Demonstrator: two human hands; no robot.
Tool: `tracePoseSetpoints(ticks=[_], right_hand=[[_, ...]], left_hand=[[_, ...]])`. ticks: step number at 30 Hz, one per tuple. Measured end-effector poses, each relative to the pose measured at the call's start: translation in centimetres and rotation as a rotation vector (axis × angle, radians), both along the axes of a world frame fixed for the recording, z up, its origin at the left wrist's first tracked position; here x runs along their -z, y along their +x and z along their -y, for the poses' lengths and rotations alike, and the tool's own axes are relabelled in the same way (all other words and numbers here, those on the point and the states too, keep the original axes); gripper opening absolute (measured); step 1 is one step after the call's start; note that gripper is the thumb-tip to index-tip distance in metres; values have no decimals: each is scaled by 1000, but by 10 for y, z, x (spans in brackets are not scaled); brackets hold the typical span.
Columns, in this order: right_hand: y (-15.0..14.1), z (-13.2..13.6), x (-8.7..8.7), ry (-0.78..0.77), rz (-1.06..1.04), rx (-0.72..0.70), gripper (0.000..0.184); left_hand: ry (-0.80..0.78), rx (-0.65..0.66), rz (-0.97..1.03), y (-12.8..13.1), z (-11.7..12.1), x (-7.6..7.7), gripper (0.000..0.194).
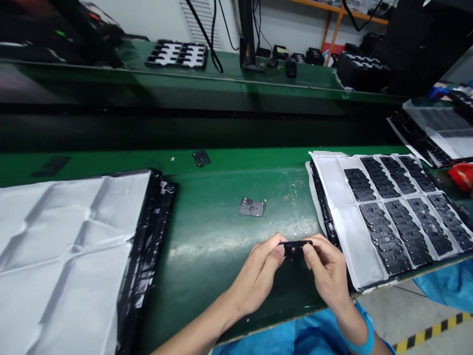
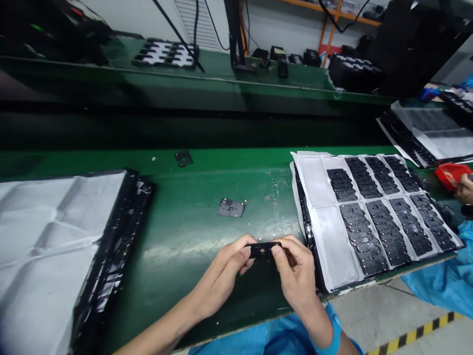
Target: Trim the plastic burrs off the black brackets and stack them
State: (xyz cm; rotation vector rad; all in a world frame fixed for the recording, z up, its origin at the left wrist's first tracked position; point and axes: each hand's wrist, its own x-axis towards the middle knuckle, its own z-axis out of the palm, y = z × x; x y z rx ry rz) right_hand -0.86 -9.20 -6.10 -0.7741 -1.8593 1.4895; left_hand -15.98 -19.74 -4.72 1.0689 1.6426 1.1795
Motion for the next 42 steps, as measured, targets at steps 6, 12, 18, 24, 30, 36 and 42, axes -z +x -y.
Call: tracePoseSetpoints(ticks=[6, 12, 18, 24, 30, 36, 42], right_hand=[[2, 9, 1, 71, -14, 0, 20], [0, 13, 2, 47, -19, -2, 19], [0, 13, 4, -24, -23, 14, 19], [1, 10, 2, -37, -12, 56, 23], [2, 6, 3, -47, 7, 132, 26], [1, 4, 5, -58, -18, 179, 24], [2, 8, 1, 39, 6, 127, 22]], left_hand=[[53, -91, -26, 6, -3, 19, 39], [81, -115, -73, 7, -4, 22, 36], [100, -74, -91, 6, -4, 23, 32], [102, -4, -91, 5, -7, 17, 24], [32, 97, -156, -8, -4, 4, 15], [90, -9, -35, -8, -11, 1, 17], [95, -99, 171, 5, -19, 2, 26]])
